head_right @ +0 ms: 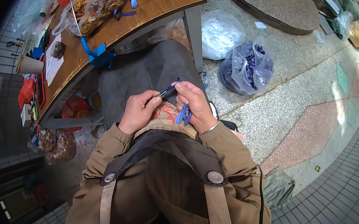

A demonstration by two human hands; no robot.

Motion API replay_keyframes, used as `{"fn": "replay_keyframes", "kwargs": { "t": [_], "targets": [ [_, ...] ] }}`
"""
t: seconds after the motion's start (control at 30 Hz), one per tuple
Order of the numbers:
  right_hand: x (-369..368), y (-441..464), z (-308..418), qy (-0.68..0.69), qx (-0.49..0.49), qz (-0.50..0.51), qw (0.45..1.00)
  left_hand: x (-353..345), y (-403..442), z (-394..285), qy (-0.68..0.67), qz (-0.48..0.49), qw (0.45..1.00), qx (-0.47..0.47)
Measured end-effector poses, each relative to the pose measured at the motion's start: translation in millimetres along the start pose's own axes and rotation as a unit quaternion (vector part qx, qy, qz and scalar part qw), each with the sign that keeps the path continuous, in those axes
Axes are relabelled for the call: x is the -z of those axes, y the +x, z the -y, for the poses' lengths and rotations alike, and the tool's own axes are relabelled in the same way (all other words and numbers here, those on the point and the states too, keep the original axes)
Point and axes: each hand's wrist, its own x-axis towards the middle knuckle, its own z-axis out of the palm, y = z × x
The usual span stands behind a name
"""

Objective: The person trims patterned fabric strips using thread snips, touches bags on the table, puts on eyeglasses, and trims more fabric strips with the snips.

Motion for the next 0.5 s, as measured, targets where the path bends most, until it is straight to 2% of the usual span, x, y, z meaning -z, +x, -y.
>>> {"fn": "replay_keyframes", "kwargs": {
  "t": [0.5],
  "targets": [
    [-3.7, -2.0, 0.1, -0.028, -0.001, -0.009, 1.000, -2.6, 1.5, 4.9, 0.014, -0.014, 1.000, -0.012]
  ]
}}
